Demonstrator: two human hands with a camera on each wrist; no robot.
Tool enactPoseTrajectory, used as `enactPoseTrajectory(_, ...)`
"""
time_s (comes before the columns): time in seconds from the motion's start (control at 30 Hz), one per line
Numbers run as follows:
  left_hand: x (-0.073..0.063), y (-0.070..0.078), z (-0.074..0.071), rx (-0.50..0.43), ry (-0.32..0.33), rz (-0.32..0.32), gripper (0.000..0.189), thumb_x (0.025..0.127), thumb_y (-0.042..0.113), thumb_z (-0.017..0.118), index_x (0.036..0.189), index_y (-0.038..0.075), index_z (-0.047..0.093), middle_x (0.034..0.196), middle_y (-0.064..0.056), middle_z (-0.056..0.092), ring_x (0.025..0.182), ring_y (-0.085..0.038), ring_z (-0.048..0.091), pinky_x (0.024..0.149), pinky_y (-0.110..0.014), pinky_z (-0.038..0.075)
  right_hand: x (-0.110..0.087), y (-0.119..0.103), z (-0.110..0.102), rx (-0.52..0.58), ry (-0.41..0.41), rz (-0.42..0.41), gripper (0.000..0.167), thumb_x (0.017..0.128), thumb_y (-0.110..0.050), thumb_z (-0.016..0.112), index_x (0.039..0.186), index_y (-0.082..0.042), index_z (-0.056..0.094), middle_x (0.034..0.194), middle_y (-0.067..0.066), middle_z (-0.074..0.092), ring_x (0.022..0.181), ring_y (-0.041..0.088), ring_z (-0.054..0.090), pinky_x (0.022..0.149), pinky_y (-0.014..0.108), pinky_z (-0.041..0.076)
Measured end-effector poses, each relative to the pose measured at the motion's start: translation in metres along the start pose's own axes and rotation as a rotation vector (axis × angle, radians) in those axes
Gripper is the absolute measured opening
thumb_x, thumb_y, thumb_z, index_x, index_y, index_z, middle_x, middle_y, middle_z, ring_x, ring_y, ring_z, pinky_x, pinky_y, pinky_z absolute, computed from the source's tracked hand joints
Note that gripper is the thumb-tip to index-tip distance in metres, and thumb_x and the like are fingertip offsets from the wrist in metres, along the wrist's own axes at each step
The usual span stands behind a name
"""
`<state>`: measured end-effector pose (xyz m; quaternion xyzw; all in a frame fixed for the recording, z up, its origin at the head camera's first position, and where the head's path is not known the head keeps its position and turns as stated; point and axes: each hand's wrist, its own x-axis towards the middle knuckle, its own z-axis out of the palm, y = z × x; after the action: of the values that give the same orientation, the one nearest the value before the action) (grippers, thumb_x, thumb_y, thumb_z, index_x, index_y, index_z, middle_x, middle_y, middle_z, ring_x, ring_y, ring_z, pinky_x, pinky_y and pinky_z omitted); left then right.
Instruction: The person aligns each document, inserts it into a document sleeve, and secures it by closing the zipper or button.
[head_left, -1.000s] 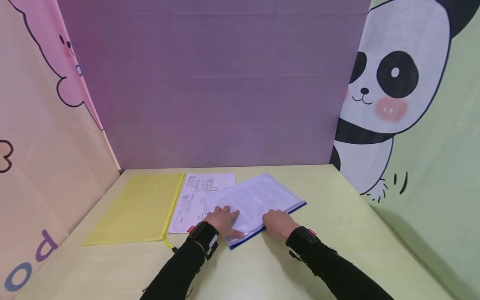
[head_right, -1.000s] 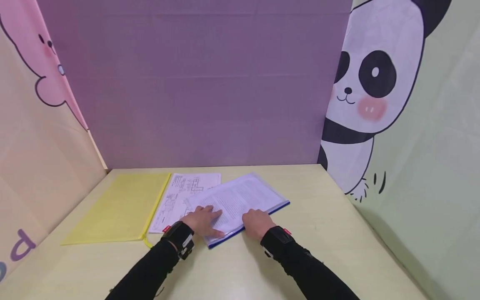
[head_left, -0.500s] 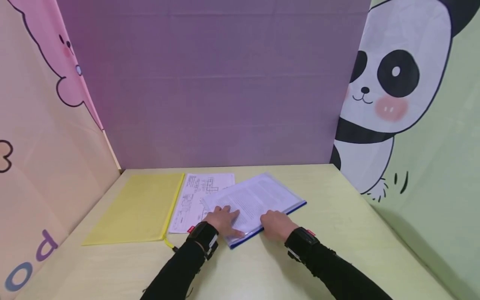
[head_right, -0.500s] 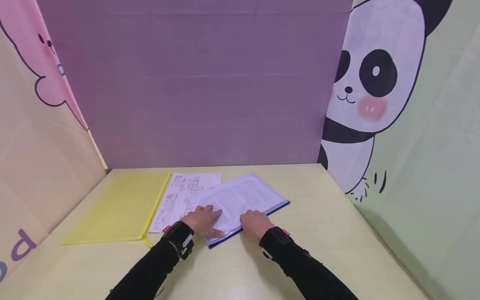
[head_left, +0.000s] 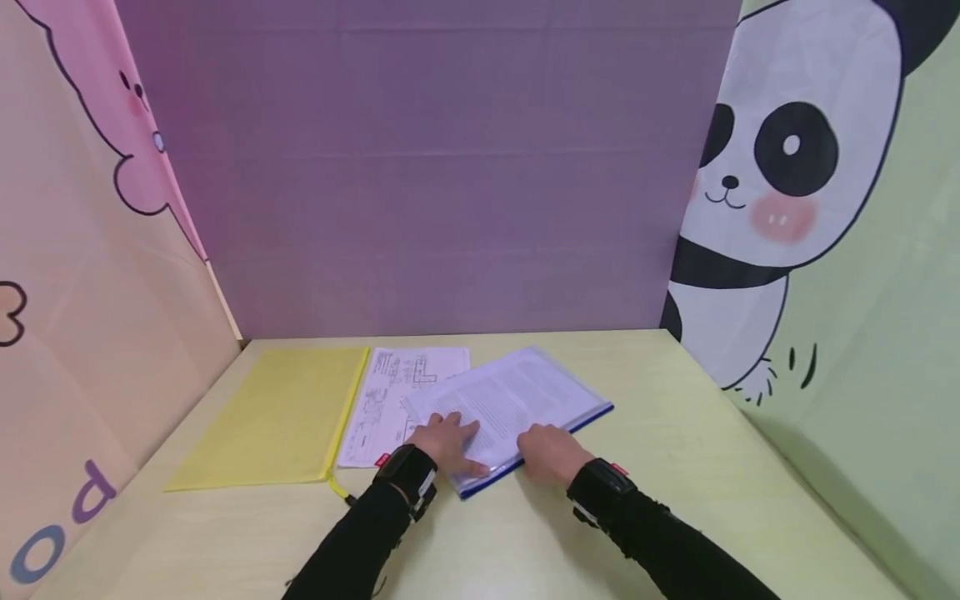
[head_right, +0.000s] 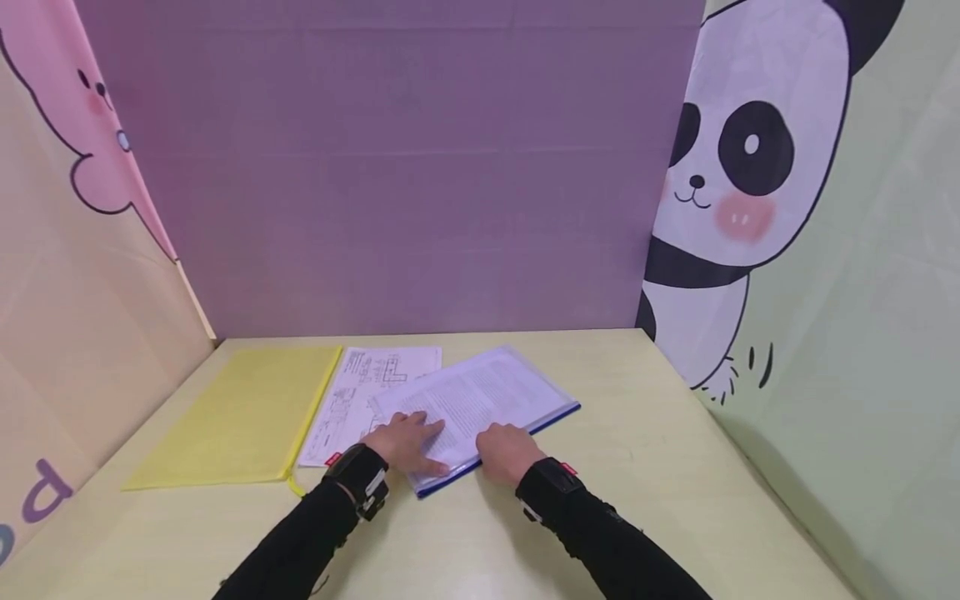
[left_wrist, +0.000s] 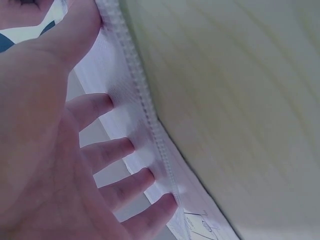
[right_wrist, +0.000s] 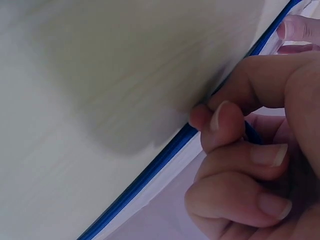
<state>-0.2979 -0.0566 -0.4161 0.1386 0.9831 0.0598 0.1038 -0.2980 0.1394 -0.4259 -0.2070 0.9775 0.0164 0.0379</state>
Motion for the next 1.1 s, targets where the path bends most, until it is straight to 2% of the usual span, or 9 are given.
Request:
enactPoseTrajectory(0.57, 0.0018, -0.0001, 0.0012, 0.001, -0.001, 0.001, 0.082, 0.083, 0.065, 0.072, 0.153, 0.029, 0.048, 0.156, -0.006, 0.044, 0.136, -0.034, 0.043, 0.106, -0.055, 0.043, -0.0045, -0.0043, -0.0005, -0.050, 0.026, -0.015, 0.007, 0.091, -0.011, 0.073, 0.093, -0.004, 0.072, 0.077, 0.004, 0.056, 0.067, 0.020, 0.049, 0.065, 0.033, 0.046)
enactPoseTrajectory(1.1, -0.0001, 0.0009, 0.0001, 0.001, -0.004, -0.008, 0.081, 0.084, 0.065, 0.071, 0.153, 0.030, 0.048, 0.157, -0.006, 0.043, 0.138, -0.034, 0.042, 0.106, -0.055, 0.043, -0.0060, -0.0051, -0.0019, -0.032, 0.033, -0.040, 0.006, 0.090, -0.009, 0.072, 0.093, -0.004, 0.072, 0.075, 0.003, 0.054, 0.065, 0.019, 0.049, 0.063, 0.032, 0.043)
